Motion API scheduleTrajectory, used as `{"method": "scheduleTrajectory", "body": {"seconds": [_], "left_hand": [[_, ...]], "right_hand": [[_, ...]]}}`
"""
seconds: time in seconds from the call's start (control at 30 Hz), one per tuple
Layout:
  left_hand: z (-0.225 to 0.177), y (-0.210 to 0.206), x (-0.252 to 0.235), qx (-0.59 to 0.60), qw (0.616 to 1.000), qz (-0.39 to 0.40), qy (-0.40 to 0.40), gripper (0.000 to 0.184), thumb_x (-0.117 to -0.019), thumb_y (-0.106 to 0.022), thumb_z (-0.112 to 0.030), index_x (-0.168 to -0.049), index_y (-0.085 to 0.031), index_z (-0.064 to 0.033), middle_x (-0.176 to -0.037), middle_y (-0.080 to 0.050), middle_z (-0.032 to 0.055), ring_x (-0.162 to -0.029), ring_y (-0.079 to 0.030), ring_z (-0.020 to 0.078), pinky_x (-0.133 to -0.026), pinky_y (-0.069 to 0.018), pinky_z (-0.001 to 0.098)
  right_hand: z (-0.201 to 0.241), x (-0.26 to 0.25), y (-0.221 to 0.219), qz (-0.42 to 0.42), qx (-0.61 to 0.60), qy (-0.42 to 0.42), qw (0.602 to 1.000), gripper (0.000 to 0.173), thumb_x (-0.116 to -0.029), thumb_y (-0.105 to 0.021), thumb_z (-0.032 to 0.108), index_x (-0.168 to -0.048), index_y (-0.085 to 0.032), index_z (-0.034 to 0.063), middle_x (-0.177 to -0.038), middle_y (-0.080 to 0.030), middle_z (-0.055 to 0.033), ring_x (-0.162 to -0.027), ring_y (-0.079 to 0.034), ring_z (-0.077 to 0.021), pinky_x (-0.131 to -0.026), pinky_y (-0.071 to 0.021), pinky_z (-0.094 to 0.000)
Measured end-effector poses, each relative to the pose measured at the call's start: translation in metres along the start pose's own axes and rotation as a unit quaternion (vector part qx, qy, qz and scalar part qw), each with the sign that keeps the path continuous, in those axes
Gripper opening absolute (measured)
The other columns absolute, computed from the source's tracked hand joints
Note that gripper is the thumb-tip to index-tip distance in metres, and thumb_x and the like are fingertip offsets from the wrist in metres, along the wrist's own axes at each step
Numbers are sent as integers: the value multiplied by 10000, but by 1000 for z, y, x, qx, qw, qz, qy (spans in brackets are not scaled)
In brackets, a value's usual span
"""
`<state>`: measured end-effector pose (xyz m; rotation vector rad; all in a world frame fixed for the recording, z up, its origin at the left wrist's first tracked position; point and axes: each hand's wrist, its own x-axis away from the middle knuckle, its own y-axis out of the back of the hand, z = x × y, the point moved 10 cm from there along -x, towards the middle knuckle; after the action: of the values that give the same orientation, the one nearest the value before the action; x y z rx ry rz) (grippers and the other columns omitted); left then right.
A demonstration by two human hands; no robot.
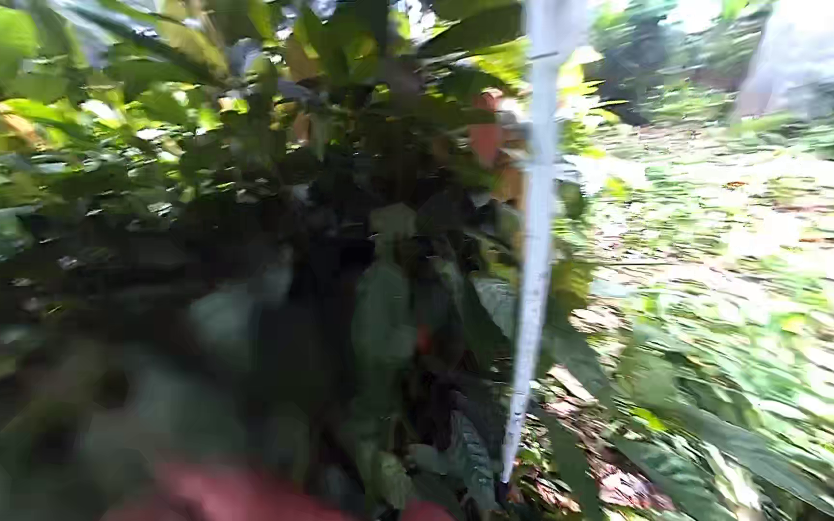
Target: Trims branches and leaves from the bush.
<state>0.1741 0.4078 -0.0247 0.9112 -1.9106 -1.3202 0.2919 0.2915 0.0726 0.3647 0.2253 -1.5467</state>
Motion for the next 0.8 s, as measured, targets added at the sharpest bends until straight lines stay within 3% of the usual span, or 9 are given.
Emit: {"method": "scheduleTrajectory", "body": {"seconds": [0.07,0.1,0.13,0.2,0.27,0.33,0.5,0.6,0.8], "left_hand": [[35,15,19,-36,998,-32,-41,426,-1020,-597,-270,-1289,-633,59,-1066,-707,298,-986,-696,477,-847,-537,684],[46,30,35,8,999,-6,51,475,-1052,-576,-303,-1413,-576,5,-1235,-675,277,-1149,-650,466,-986,-477,677],[54,49,50,77,987,-21,140,449,-1067,-553,-297,-1430,-569,-33,-1300,-657,234,-1210,-631,407,-1063,-450,619],[73,88,66,197,945,-161,208,404,-1076,-499,-220,-1417,-539,-8,-1285,-652,209,-1089,-698,316,-988,-556,513],[88,106,63,321,892,-257,191,509,-1068,-449,-117,-1557,-337,-33,-1442,-541,200,-1073,-704,274,-901,-606,443],[96,96,45,448,845,-250,150,600,-1055,-389,-48,-1618,-188,-99,-1539,-436,172,-1105,-680,269,-865,-600,424],[109,53,33,596,755,-233,143,449,-1131,-240,-239,-1323,-549,23,-1187,-652,145,-973,-679,216,-866,-568,387],[109,53,40,588,762,-243,121,566,-1140,-217,-351,-1223,-602,56,-1102,-674,138,-923,-694,200,-860,-584,374],[114,48,37,599,765,-224,79,438,-1124,-364,-297,-1166,-635,46,-1073,-694,115,-898,-702,169,-857,-594,350]], "right_hand": [[-44,-15,-18,33,-56,18,998,459,-1069,-451,131,-1508,-447,-1,-1189,-676,-177,-862,-686,-197,-745,-591,-376],[-52,-21,-26,56,-76,14,995,474,-1078,-414,150,-1531,-422,11,-1041,-668,-139,-758,-639,-174,-665,-561,-360],[-56,-26,-33,79,-86,9,993,473,-1090,-386,176,-1536,-418,22,-972,-661,-99,-729,-626,-148,-651,-558,-337],[-57,-37,-45,99,-117,19,988,453,-1100,-366,186,-1509,-438,4,-978,-675,-56,-766,-650,-115,-692,-579,-300],[-63,-46,-60,109,-150,10,983,435,-1098,-379,171,-1484,-452,-16,-1080,-687,-69,-855,-677,-126,-748,-587,-294],[-77,-55,-81,122,-186,-16,975,432,-1092,-383,160,-1483,-434,-16,-1068,-688,-71,-831,-665,-125,-719,-567,-285],[-116,-72,-122,144,-235,-104,956,476,-1097,-397,161,-1557,-356,45,-1017,-681,-96,-815,-674,-166,-695,-573,-314],[-131,-81,-132,150,-212,-104,960,463,-1095,-398,168,-1540,-395,42,-1055,-693,-101,-804,-667,-149,-666,-552,-284],[-139,-86,-140,184,-193,-73,961,480,-1091,-371,193,-1546,-388,42,-933,-685,-70,-705,-625,-119,-598,-519,-255]]}}
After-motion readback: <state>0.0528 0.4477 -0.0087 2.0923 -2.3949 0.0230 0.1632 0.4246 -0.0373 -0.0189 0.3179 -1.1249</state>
